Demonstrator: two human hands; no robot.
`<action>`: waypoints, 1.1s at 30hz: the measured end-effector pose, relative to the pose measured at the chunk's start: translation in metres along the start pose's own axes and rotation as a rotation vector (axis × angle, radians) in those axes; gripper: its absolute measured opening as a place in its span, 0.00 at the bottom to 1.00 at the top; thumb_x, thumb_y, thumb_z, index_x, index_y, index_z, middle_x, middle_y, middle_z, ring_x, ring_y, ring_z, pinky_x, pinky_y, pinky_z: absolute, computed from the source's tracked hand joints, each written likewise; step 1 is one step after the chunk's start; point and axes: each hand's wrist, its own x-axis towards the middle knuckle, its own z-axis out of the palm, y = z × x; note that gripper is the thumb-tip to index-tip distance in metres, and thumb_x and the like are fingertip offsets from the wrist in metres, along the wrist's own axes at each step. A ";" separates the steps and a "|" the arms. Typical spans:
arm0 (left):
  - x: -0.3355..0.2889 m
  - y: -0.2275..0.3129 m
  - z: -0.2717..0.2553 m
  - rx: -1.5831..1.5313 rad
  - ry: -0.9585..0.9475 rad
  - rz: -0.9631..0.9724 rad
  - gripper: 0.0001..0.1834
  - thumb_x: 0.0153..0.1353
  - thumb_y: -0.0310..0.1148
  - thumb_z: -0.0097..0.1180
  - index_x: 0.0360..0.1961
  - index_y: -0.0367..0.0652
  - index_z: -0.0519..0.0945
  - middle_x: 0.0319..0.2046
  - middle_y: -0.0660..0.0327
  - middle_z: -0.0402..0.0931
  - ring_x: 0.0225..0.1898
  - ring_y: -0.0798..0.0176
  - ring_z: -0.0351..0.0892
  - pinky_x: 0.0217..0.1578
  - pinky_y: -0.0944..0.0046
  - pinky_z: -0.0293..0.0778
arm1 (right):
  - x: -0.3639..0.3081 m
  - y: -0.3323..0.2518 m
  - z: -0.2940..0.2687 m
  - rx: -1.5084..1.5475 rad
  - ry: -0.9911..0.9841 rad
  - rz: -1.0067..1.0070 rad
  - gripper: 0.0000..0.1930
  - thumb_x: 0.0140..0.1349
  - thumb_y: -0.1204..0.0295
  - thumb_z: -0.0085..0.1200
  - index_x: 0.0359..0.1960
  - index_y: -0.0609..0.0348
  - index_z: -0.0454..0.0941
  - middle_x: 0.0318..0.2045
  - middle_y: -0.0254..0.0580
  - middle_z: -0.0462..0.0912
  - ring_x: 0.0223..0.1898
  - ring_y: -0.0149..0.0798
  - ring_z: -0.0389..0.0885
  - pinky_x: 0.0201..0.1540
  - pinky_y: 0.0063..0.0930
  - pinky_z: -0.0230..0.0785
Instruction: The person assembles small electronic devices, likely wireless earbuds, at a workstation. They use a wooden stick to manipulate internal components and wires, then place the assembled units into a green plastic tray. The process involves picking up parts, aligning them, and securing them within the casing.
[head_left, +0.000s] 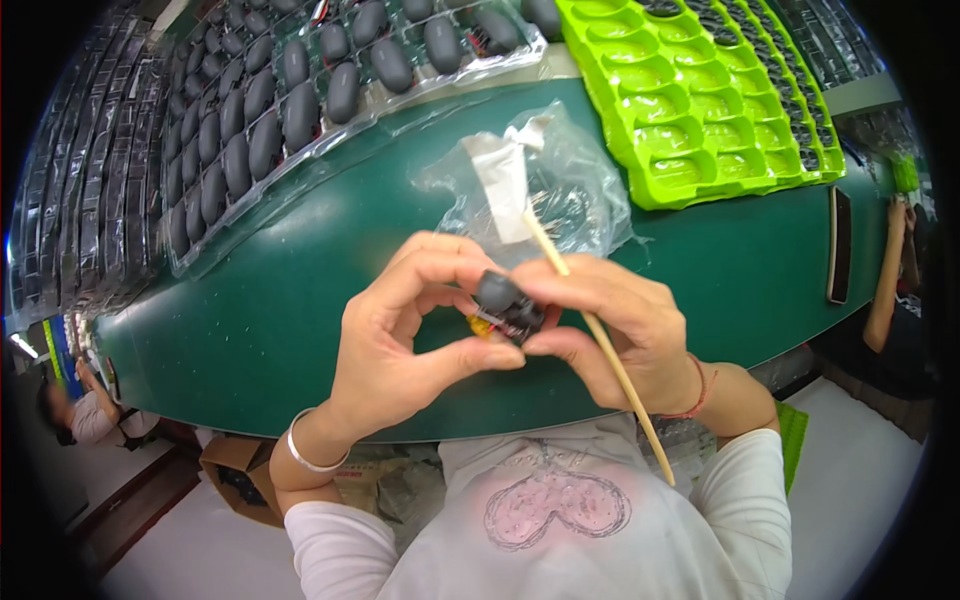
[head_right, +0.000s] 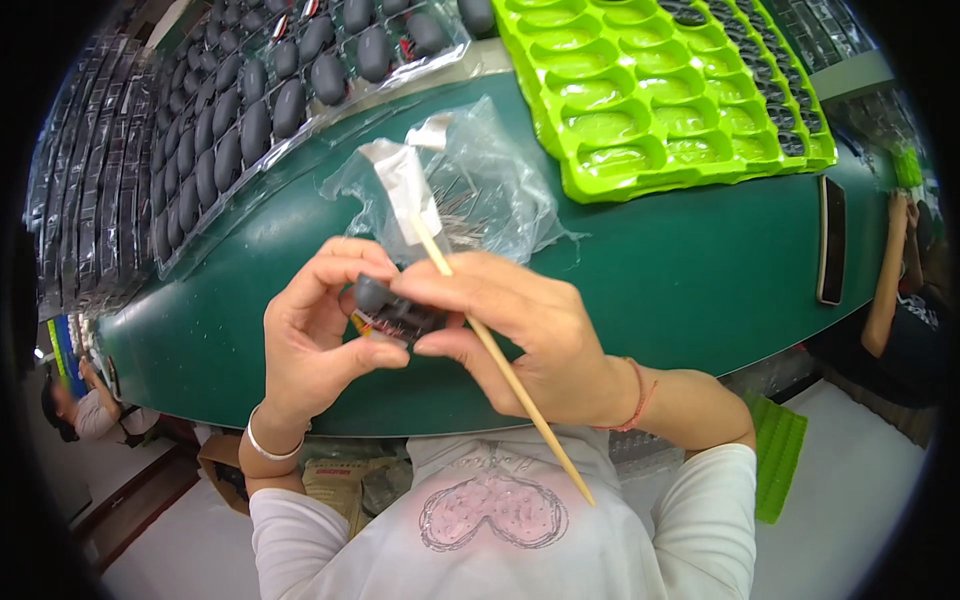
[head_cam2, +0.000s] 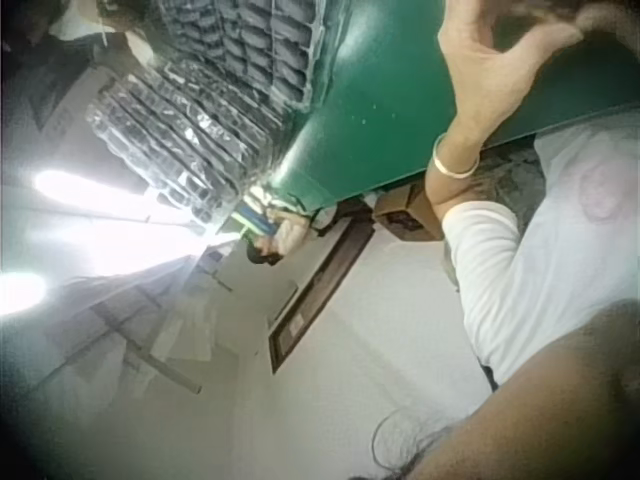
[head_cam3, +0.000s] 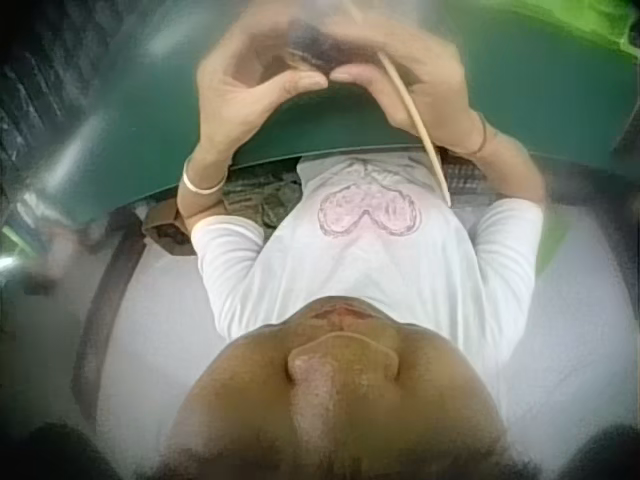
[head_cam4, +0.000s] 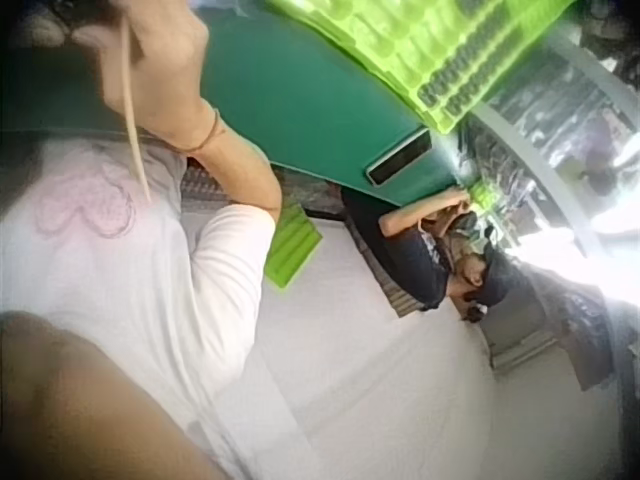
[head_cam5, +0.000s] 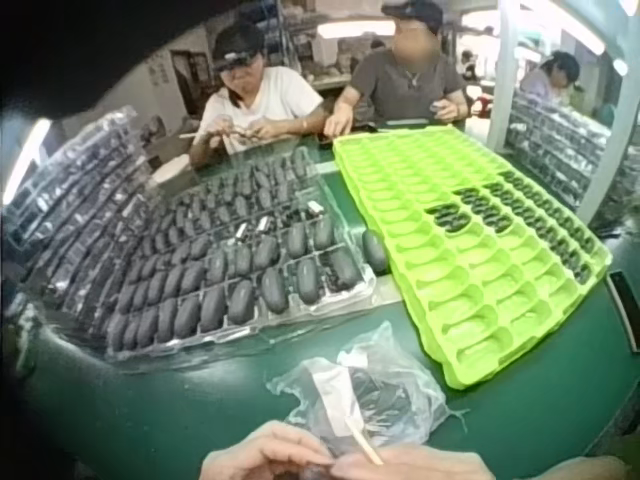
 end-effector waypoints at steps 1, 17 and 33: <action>0.002 0.000 -0.001 0.021 -0.021 0.029 0.24 0.47 0.16 0.68 0.47 0.35 0.76 0.48 0.56 0.70 0.46 0.66 0.74 0.48 0.66 0.73 | 0.000 -0.001 -0.002 0.010 -0.013 -0.003 0.20 0.49 0.84 0.63 0.47 0.65 0.77 0.40 0.51 0.81 0.37 0.44 0.82 0.38 0.29 0.75; 0.002 0.011 0.005 -0.168 0.200 -0.039 0.20 0.53 0.30 0.67 0.41 0.37 0.69 0.41 0.46 0.79 0.47 0.53 0.80 0.51 0.58 0.74 | 0.141 0.100 -0.216 -1.442 0.114 -0.172 0.12 0.56 0.70 0.61 0.42 0.56 0.80 0.53 0.44 0.79 0.58 0.49 0.70 0.59 0.39 0.64; -0.005 0.015 -0.014 -0.393 0.147 -0.140 0.24 0.59 0.37 0.63 0.51 0.35 0.69 0.41 0.48 0.79 0.40 0.59 0.82 0.38 0.66 0.77 | 0.063 0.001 -0.079 -0.393 0.035 -0.203 0.07 0.54 0.81 0.60 0.36 0.63 0.77 0.39 0.46 0.82 0.35 0.35 0.80 0.38 0.25 0.73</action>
